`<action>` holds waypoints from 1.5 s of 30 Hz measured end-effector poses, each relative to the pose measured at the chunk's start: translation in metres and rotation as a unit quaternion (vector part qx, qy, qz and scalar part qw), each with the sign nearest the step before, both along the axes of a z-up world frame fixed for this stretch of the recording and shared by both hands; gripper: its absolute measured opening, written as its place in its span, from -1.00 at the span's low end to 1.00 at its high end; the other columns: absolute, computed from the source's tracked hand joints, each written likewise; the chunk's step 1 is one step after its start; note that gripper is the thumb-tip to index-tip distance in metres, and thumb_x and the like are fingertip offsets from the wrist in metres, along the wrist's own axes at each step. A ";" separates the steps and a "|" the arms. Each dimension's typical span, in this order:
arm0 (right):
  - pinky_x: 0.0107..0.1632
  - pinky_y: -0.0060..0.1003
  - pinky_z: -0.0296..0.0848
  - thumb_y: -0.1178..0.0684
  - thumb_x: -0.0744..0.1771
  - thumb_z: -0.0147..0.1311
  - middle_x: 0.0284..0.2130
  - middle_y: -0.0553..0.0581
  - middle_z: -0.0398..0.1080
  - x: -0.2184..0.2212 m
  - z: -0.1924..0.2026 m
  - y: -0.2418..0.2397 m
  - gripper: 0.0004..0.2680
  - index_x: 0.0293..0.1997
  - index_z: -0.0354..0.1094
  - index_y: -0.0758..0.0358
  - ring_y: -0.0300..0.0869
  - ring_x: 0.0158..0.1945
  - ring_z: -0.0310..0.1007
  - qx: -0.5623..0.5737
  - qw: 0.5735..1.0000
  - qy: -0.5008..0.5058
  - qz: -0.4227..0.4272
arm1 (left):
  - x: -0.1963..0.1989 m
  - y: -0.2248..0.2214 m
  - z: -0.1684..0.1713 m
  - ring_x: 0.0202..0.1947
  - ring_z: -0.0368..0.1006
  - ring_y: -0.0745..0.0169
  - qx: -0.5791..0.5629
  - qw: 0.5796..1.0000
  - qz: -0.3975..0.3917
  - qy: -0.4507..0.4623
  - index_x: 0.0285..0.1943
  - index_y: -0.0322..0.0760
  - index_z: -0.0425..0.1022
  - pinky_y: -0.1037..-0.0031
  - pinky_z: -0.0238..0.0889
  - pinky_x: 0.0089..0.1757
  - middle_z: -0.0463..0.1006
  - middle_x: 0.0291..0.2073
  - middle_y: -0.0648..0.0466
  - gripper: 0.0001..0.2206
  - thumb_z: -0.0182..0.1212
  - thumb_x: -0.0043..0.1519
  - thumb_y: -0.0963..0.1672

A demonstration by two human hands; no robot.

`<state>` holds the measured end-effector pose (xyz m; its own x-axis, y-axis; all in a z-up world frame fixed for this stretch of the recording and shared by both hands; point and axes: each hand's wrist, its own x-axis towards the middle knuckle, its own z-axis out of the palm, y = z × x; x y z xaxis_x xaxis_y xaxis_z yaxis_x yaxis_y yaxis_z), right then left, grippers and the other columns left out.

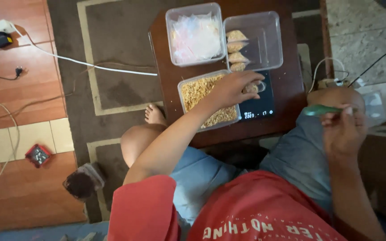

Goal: A person is scooping grains from a large container into small plastic bags using a spoon.

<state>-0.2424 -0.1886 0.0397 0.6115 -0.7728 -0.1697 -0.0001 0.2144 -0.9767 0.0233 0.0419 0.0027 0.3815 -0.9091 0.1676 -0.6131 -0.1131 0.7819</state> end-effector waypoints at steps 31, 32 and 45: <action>-0.19 0.05 0.54 0.21 0.44 -0.09 -0.48 0.30 0.54 0.225 0.038 0.147 -0.87 0.05 0.39 0.28 0.19 -0.31 0.62 -0.415 0.709 0.146 0.551 | -0.080 -0.047 -0.121 -0.05 0.59 0.12 0.002 0.979 0.186 -0.089 -0.12 0.08 0.62 0.21 0.34 0.14 0.69 -0.21 0.19 -0.58 0.24 0.02 0.22; -0.17 0.03 0.52 0.24 0.44 -0.09 -0.47 0.27 0.54 0.225 0.041 0.144 -0.86 0.07 0.39 0.30 0.18 -0.28 0.62 -0.417 0.722 0.149 0.532 | -0.083 -0.049 -0.128 -0.03 0.59 0.16 0.016 0.978 0.188 -0.086 -0.15 0.11 0.63 0.23 0.32 0.18 0.70 -0.22 0.23 -0.57 0.22 0.02 0.24; -0.06 0.07 0.53 0.05 0.48 -0.02 -0.34 0.20 0.60 0.267 0.014 0.151 -0.82 0.04 0.57 0.16 0.18 -0.13 0.59 -0.461 0.660 0.196 0.560 | -0.068 -0.003 0.022 -0.14 0.52 -0.42 -0.087 0.977 0.193 0.030 -0.07 -0.58 0.58 -0.06 0.39 0.03 0.62 -0.27 -0.36 -0.61 0.28 0.13 -0.06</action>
<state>0.0245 -0.0376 0.0533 0.9353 0.2421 -0.2579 0.0553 -0.8201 -0.5695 -0.0446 0.0385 0.0245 0.7039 -0.6557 0.2730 -0.5034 -0.1894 0.8430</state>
